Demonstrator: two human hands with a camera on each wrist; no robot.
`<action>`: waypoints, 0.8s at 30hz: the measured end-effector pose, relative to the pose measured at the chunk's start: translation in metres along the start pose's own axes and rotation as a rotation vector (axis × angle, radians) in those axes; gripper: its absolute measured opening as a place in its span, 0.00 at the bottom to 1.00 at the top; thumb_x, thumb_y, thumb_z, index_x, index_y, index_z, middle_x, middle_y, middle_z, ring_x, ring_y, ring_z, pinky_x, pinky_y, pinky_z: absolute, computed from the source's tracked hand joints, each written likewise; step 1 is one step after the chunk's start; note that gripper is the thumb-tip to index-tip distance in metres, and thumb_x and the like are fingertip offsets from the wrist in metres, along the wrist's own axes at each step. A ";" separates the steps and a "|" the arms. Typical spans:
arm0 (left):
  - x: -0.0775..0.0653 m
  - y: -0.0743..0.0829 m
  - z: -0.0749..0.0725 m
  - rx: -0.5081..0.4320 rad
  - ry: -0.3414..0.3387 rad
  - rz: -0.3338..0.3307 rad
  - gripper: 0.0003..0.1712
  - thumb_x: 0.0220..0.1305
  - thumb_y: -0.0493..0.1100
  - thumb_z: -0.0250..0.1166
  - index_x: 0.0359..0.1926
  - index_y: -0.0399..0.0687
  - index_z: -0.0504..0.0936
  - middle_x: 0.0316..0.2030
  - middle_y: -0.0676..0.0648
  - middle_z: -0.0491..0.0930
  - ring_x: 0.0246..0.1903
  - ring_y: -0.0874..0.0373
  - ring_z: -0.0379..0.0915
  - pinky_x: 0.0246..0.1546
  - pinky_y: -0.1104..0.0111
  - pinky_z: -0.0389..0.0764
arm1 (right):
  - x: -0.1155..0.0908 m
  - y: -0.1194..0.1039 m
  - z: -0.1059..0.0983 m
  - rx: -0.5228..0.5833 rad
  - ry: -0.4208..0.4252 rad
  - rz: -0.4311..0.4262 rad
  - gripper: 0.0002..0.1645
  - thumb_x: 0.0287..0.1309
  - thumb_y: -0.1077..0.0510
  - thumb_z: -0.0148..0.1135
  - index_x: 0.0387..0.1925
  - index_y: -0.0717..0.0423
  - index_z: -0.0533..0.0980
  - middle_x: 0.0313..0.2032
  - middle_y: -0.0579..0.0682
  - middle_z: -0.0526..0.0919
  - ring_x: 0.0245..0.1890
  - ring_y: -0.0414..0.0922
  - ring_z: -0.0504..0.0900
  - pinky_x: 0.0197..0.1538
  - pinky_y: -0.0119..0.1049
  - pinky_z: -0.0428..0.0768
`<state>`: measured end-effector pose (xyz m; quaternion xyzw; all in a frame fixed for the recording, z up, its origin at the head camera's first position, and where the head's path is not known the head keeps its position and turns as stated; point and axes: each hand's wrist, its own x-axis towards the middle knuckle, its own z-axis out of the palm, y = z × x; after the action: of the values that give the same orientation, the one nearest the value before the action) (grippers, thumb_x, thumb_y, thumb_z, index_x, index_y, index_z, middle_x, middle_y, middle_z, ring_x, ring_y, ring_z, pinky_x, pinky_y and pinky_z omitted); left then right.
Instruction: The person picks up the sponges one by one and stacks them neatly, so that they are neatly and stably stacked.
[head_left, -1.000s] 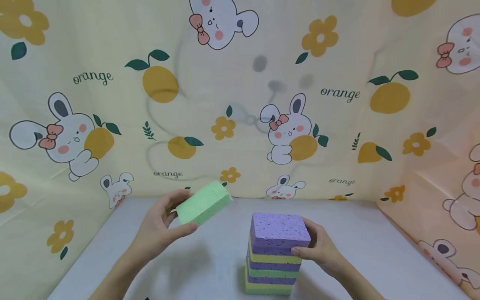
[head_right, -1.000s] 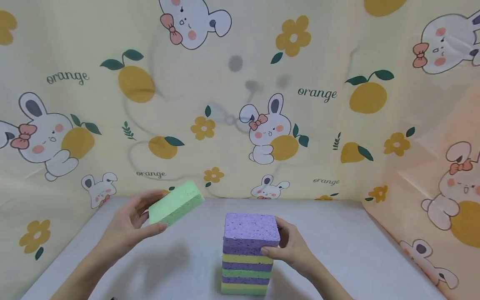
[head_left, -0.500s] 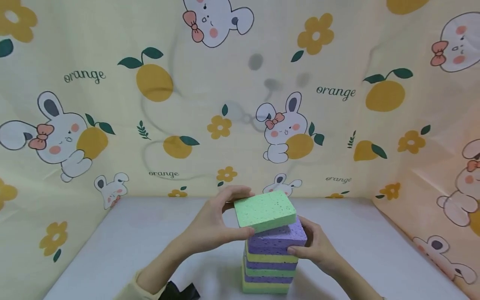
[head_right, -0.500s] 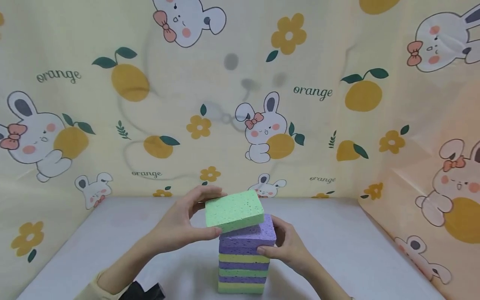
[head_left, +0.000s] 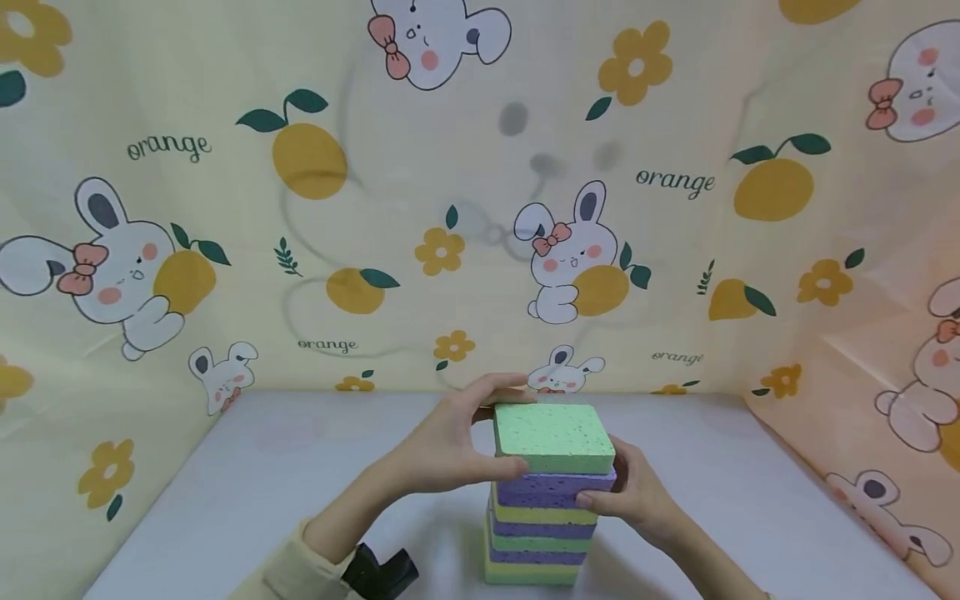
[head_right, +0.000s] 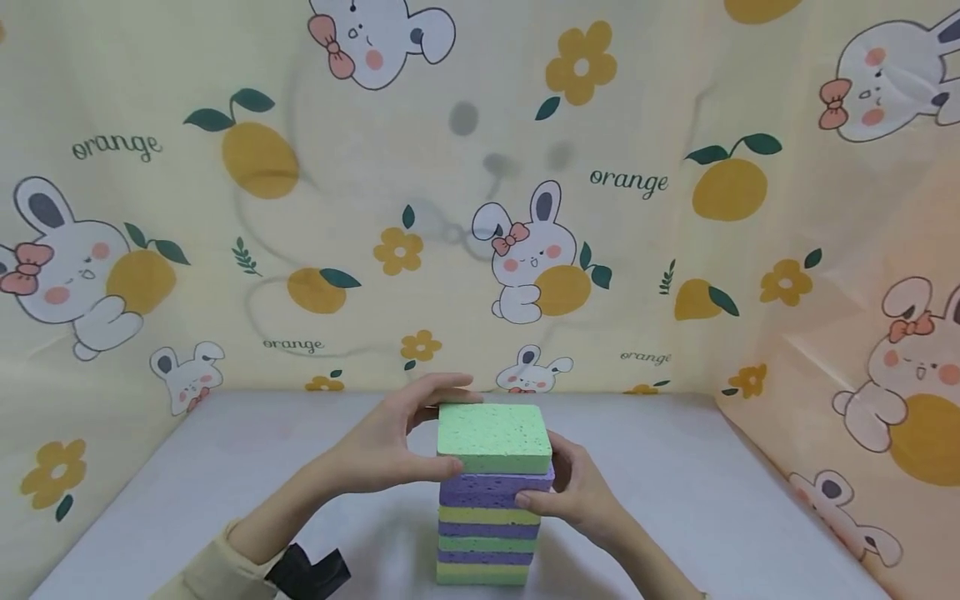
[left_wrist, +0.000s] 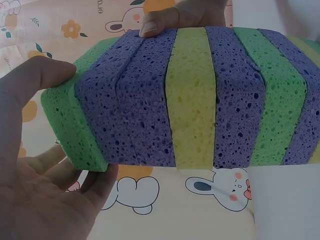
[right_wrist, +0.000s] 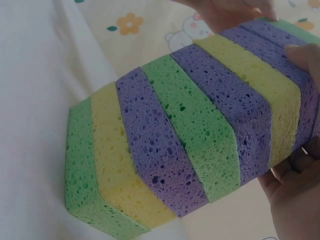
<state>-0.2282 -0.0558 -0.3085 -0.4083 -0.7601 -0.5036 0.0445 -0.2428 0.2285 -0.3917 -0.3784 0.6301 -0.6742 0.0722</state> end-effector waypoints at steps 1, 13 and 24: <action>0.000 0.000 0.000 -0.002 -0.007 -0.005 0.46 0.52 0.43 0.76 0.70 0.56 0.63 0.59 0.59 0.75 0.59 0.63 0.68 0.62 0.65 0.70 | 0.000 0.000 0.000 0.003 -0.001 0.001 0.33 0.53 0.72 0.66 0.61 0.60 0.70 0.47 0.62 0.81 0.45 0.56 0.83 0.46 0.54 0.84; 0.000 -0.003 0.002 0.015 -0.027 -0.030 0.48 0.54 0.48 0.76 0.72 0.57 0.60 0.61 0.60 0.72 0.61 0.64 0.65 0.63 0.64 0.69 | 0.000 0.001 0.001 0.006 -0.021 0.004 0.31 0.55 0.71 0.64 0.62 0.59 0.70 0.48 0.62 0.81 0.45 0.57 0.83 0.46 0.54 0.83; -0.043 -0.005 0.007 0.061 0.146 -0.204 0.48 0.58 0.59 0.69 0.74 0.69 0.52 0.70 0.63 0.55 0.69 0.62 0.50 0.68 0.50 0.56 | -0.004 -0.004 -0.002 -0.265 -0.008 0.016 0.41 0.49 0.70 0.70 0.65 0.62 0.64 0.49 0.61 0.80 0.46 0.55 0.82 0.51 0.46 0.82</action>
<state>-0.2005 -0.0754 -0.3360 -0.2898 -0.8072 -0.5106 0.0605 -0.2392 0.2330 -0.3899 -0.3822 0.7163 -0.5831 0.0297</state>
